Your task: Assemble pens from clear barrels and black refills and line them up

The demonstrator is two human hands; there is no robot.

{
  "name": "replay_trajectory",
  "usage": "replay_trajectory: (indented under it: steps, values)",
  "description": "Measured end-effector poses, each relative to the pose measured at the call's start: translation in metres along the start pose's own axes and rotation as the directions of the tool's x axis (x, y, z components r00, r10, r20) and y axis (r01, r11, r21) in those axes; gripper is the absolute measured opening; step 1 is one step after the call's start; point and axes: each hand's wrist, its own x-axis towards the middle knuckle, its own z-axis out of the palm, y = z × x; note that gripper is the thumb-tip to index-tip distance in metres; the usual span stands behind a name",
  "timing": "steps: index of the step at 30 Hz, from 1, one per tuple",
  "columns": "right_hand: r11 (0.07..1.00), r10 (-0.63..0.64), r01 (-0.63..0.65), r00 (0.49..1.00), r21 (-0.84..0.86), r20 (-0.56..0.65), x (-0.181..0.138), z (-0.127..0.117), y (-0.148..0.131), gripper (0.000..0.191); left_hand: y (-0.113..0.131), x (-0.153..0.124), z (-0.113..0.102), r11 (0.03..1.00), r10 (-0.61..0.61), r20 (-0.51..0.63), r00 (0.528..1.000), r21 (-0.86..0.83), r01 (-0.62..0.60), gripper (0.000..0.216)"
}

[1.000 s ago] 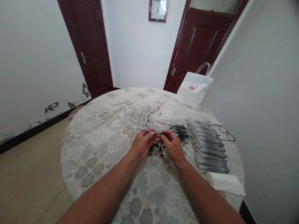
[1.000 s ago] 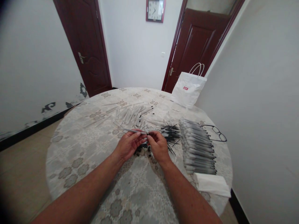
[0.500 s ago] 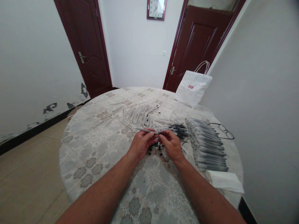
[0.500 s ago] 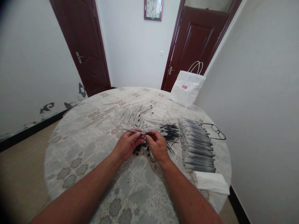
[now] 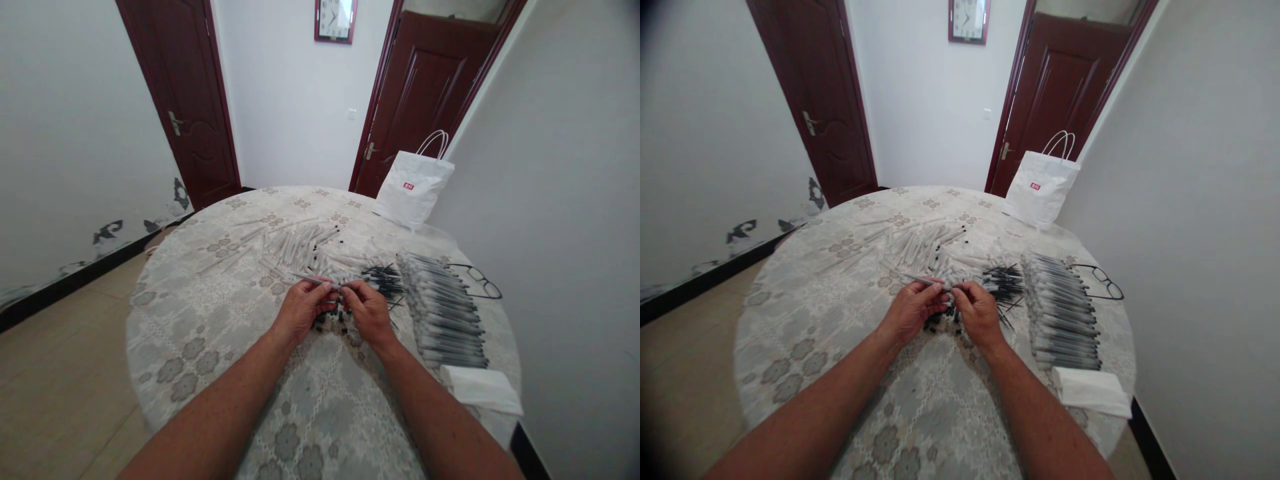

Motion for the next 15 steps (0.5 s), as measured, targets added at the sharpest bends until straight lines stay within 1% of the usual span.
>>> replay_trajectory:
  steps: [4, 5, 6, 9, 10, 13, 15]
  values:
    - [0.997, 0.015, -0.012, 0.999, -0.076, 0.037, -0.0014, -0.0004, 0.002, 0.043, -0.0031, 0.0019, -0.0015, 0.999, -0.002, -0.002, 1.0, 0.05, 0.002, 0.032]
    - [0.997, 0.011, -0.008, 0.999, -0.082, 0.039, -0.002, 0.0001, 0.0029, 0.044, -0.0036, 0.0023, -0.0019, 0.998, 0.007, -0.012, 1.0, 0.067, -0.006, 0.033]
    - [0.997, 0.006, -0.003, 0.999, -0.079, 0.035, -0.0027, 0.0008, 0.0038, 0.041, -0.0038, 0.0027, -0.0022, 0.996, 0.02, -0.024, 1.0, 0.085, -0.018, 0.033]
    - [0.998, -0.026, 0.027, 0.999, -0.051, 0.021, -0.0044, 0.0029, 0.0045, 0.023, -0.0034, 0.0038, -0.003, 0.989, 0.06, -0.06, 0.996, 0.139, -0.051, 0.034]
    - [0.998, -0.038, 0.039, 0.999, -0.048, 0.021, -0.0048, 0.0035, 0.004, 0.02, -0.0032, 0.0042, -0.0032, 0.987, 0.067, -0.068, 0.995, 0.153, -0.056, 0.034]
    - [0.996, -0.05, 0.052, 0.998, -0.071, 0.031, -0.0048, 0.0048, 0.0013, 0.015, -0.0038, 0.0058, -0.0041, 0.981, 0.067, -0.087, 0.994, 0.189, -0.05, 0.034]
    - [0.994, -0.051, 0.054, 0.998, -0.091, 0.033, -0.0036, 0.0059, 0.0003, 0.018, -0.0055, 0.0073, -0.0056, 0.977, 0.066, -0.09, 0.994, 0.21, -0.046, 0.034]
